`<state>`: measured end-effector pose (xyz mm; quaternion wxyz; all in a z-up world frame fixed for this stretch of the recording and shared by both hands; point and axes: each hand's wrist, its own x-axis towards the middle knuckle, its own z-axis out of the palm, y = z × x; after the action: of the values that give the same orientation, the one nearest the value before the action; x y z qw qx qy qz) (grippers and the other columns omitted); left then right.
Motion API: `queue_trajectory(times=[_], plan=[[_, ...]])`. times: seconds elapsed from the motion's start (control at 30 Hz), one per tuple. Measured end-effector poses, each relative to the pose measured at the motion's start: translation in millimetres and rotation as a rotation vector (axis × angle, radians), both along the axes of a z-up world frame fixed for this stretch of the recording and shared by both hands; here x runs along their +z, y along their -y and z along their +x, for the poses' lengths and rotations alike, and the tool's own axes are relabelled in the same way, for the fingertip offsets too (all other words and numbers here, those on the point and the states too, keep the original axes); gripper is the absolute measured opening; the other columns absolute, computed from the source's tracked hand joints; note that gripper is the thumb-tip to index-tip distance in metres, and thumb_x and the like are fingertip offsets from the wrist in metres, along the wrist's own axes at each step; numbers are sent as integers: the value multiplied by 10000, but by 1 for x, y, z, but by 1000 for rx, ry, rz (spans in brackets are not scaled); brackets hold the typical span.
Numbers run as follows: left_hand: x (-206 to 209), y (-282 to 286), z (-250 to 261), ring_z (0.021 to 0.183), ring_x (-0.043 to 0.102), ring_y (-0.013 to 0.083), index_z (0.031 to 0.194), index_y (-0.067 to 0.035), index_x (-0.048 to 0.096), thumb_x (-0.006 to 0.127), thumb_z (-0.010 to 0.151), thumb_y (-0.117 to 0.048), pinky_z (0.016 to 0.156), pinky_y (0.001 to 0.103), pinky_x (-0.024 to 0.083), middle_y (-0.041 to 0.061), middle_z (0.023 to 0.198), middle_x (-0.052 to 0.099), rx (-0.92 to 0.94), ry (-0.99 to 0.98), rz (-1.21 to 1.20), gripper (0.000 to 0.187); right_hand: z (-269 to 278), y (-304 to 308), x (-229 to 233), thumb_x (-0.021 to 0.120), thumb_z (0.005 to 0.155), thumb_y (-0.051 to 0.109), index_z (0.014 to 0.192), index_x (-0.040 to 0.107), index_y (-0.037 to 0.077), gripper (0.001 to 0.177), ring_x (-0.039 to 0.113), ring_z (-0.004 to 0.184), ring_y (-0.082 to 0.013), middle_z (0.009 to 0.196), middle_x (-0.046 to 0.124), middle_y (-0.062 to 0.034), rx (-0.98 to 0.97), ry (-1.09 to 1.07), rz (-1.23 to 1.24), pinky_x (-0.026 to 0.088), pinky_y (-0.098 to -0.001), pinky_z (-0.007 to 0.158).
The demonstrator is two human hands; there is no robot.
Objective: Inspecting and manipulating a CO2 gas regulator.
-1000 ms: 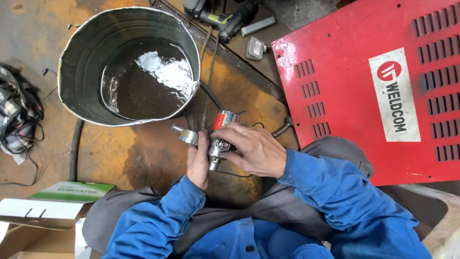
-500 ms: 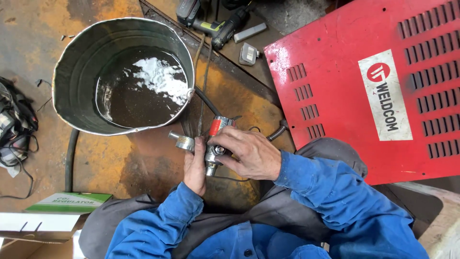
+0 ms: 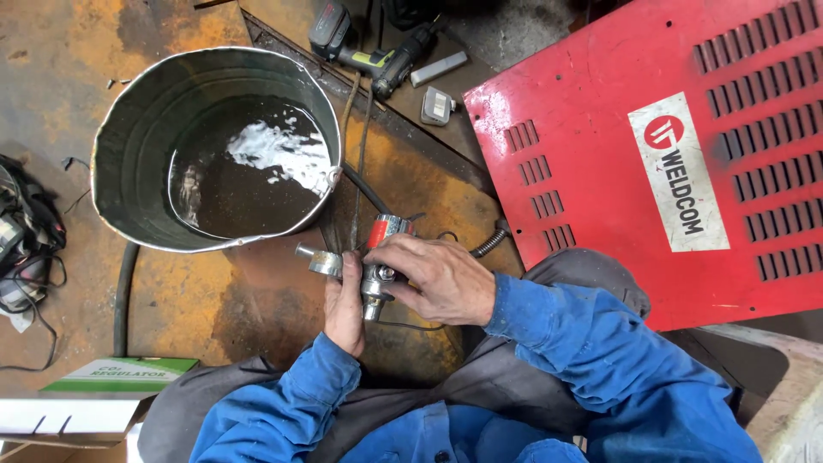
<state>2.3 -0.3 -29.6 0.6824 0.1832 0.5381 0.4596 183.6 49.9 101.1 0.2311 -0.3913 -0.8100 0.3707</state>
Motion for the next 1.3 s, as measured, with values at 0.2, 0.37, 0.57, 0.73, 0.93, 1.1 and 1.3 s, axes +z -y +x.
queue_trajectory(times=[0.2, 0.37, 0.57, 0.73, 0.93, 1.1, 1.3], plan=[[3, -1, 1, 1099, 602, 141, 1352, -24, 548, 574, 970, -526, 956, 314, 486, 68, 1235, 644, 4, 35, -8, 631, 2, 4, -8, 793, 839, 122, 1231, 628, 74, 427, 701, 1034, -333, 1183, 685, -96, 4, -5, 37, 585, -417, 812], [8, -2, 0, 1074, 610, 156, 1354, -10, 546, 579, 971, -536, 934, 329, 502, 85, 1213, 646, 5, 47, 8, 652, 1, 1, 0, 796, 845, 132, 1245, 621, 68, 442, 699, 1044, -334, 1182, 682, -106, 10, -12, 25, 582, -417, 812], [9, -1, -1, 1072, 616, 151, 1350, -23, 542, 575, 959, -539, 930, 321, 505, 80, 1210, 651, 8, 24, -26, 649, 0, 3, -4, 788, 834, 122, 1250, 624, 75, 450, 704, 1030, -332, 1182, 688, -101, 23, 25, 2, 581, -422, 803], [2, 1, 0, 1071, 601, 153, 1342, 0, 546, 591, 982, -527, 930, 327, 497, 82, 1204, 639, 34, 67, 14, 640, 0, 2, -2, 788, 844, 124, 1253, 615, 84, 446, 705, 1042, -326, 1197, 682, -102, 6, -21, 16, 593, -413, 819], [6, 0, -1, 1066, 605, 138, 1326, -34, 568, 568, 961, -545, 933, 308, 492, 62, 1198, 649, -2, 15, -17, 628, 0, 3, -4, 793, 803, 110, 1251, 624, 74, 480, 696, 1022, -350, 1177, 689, -113, 7, 49, 14, 575, -436, 794], [4, 0, 0, 1055, 591, 155, 1327, -4, 559, 567, 984, -538, 931, 325, 488, 79, 1180, 634, 39, 18, -39, 635, 1, 2, -3, 783, 857, 123, 1257, 611, 92, 437, 705, 1068, -327, 1222, 684, -102, -12, -39, 46, 594, -414, 840], [10, 0, 1, 1078, 600, 148, 1320, -9, 569, 563, 964, -553, 947, 317, 488, 72, 1200, 645, 22, 1, -46, 650, 0, 4, -7, 794, 821, 114, 1267, 617, 82, 481, 702, 1047, -343, 1199, 695, -103, -2, 24, 22, 582, -430, 816]])
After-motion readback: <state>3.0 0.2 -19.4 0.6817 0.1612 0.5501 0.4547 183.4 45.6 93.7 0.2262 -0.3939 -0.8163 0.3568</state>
